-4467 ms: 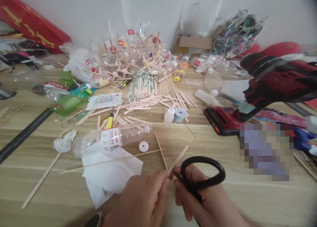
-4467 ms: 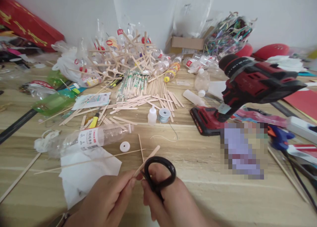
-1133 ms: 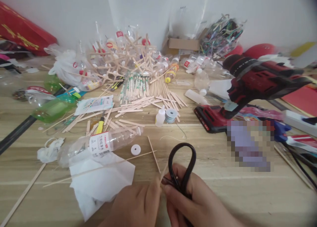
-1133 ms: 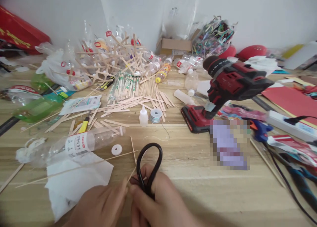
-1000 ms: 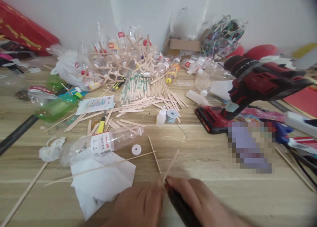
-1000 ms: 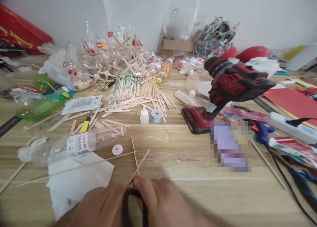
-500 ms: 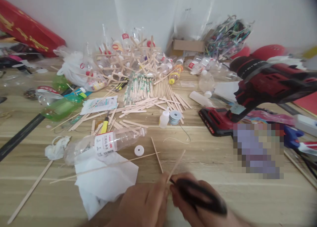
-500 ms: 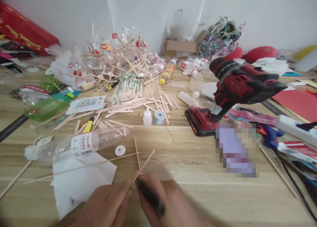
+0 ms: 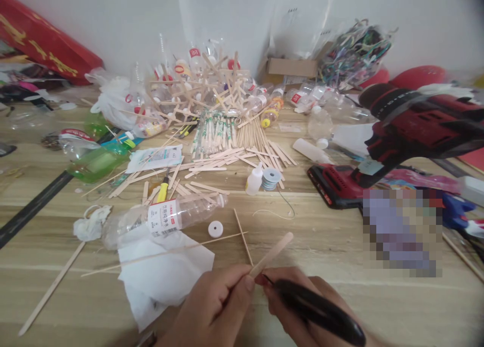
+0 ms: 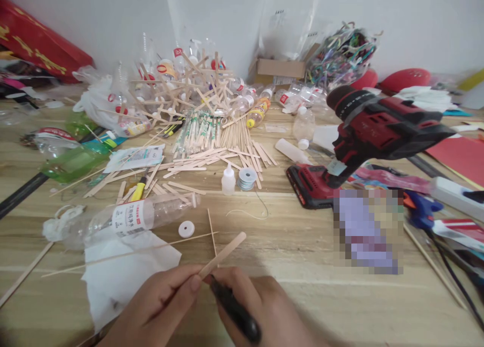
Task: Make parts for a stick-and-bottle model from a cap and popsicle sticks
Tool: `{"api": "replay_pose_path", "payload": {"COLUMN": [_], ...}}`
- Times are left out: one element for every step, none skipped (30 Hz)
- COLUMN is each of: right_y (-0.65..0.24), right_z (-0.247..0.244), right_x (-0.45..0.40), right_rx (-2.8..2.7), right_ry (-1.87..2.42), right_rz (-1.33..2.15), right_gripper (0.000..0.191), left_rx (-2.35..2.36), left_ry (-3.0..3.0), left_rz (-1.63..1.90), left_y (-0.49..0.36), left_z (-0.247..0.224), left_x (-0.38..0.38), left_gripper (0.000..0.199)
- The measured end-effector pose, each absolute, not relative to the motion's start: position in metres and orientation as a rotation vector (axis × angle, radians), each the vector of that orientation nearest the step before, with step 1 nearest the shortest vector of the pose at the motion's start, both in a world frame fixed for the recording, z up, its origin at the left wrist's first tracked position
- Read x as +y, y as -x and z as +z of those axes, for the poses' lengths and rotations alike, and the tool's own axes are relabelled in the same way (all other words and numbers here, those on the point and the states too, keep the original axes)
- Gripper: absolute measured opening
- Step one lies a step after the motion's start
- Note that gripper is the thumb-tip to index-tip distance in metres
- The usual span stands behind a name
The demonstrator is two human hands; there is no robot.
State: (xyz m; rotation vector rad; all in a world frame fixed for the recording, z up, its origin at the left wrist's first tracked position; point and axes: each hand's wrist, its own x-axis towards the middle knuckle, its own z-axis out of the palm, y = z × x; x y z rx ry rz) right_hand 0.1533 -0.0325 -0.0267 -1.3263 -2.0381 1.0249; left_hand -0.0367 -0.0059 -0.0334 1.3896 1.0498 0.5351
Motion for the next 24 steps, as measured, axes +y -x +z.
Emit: {"api": "replay_pose_path", "payload": {"right_y": [-0.151,-0.148,-0.146,-0.144,-0.143,-0.142,-0.142,-0.142,-0.142,-0.143,-0.143,-0.143,-0.143,-0.143,-0.143,-0.143,-0.143,-0.142,-0.142,-0.141,-0.140,-0.139,-0.139,-0.139], "right_z": [-0.031,-0.035,-0.039,-0.042,-0.044,-0.045,-0.046,-0.046,-0.046,-0.046,-0.046,-0.046,-0.047,-0.047,-0.047,-0.046,-0.046,-0.045,-0.044,-0.043,-0.042,-0.041,-0.041,-0.042], "right_x": [-0.032,-0.032,-0.032,-0.031,-0.031,-0.030,-0.030,-0.029,-0.030,-0.030,-0.030,-0.031,-0.032,-0.032,-0.033,-0.033,-0.033,-0.032,-0.032,-0.031,-0.031,-0.030,-0.030,-0.031], "right_rx": [-1.988,-1.946,-1.914,-1.896,-1.892,-1.899,-1.905,-1.913,-1.921,-1.923,-1.921,-1.913,-1.907,-1.901,-1.899,-1.902,-1.906,-1.905,-1.900,-1.893,-1.883,-1.863,-1.835,-1.808], "right_ry": [1.369,1.404,1.430,1.441,1.439,1.435,1.436,1.433,1.432,1.432,1.435,1.434,1.432,1.426,1.419,1.412,1.410,1.412,1.416,1.416,1.418,1.424,1.437,1.446], "right_rz": [1.046,1.059,1.061,1.059,1.059,1.068,1.071,1.077,1.086,1.097,1.104,1.110,1.114,1.117,1.118,1.121,1.128,1.139,1.148,1.159,1.169,1.186,1.210,1.247], "right_gripper": [0.019,0.017,0.018,0.019,0.020,0.022,0.025,0.027,0.029,0.029,0.029,0.028,0.027,0.027,0.027,0.027,0.027,0.026,0.025,0.025,0.025,0.025,0.025,0.025], "left_rx": [1.022,0.990,0.955,0.920,0.892,0.871,0.861,0.866,0.874,0.889,0.905,0.927,0.959,0.999,1.042,1.079,1.100,1.101,1.080,1.051,1.021,0.998,0.984,0.978], "left_ry": [-1.406,-1.408,-1.399,-1.385,-1.373,-1.364,-1.361,-1.362,-1.365,-1.367,-1.364,-1.355,-1.337,-1.314,-1.289,-1.267,-1.251,-1.239,-1.232,-1.227,-1.224,-1.221,-1.218,-1.215], "left_rz": [0.554,0.562,0.561,0.558,0.557,0.558,0.561,0.561,0.562,0.564,0.568,0.575,0.585,0.601,0.618,0.631,0.637,0.631,0.614,0.591,0.571,0.559,0.556,0.561], "left_y": [0.037,0.037,0.037,0.037,0.037,0.037,0.037,0.037,0.037,0.038,0.038,0.039,0.040,0.040,0.040,0.041,0.040,0.040,0.040,0.039,0.038,0.037,0.036,0.036], "left_z": [-0.033,-0.032,-0.032,-0.031,-0.031,-0.031,-0.031,-0.032,-0.033,-0.034,-0.036,-0.038,-0.041,-0.044,-0.047,-0.049,-0.051,-0.053,-0.053,-0.053,-0.051,-0.049,-0.047,-0.044], "left_x": [-0.006,-0.005,-0.004,-0.003,-0.003,-0.002,-0.002,-0.001,-0.002,-0.002,-0.003,-0.004,-0.005,-0.005,-0.006,-0.007,-0.007,-0.007,-0.007,-0.007,-0.006,-0.005,-0.005,-0.004], "left_gripper": [0.044,0.043,0.044,0.045,0.047,0.048,0.049,0.050,0.050,0.050,0.050,0.050,0.048,0.046,0.043,0.039,0.037,0.035,0.035,0.037,0.039,0.041,0.042,0.041]}}
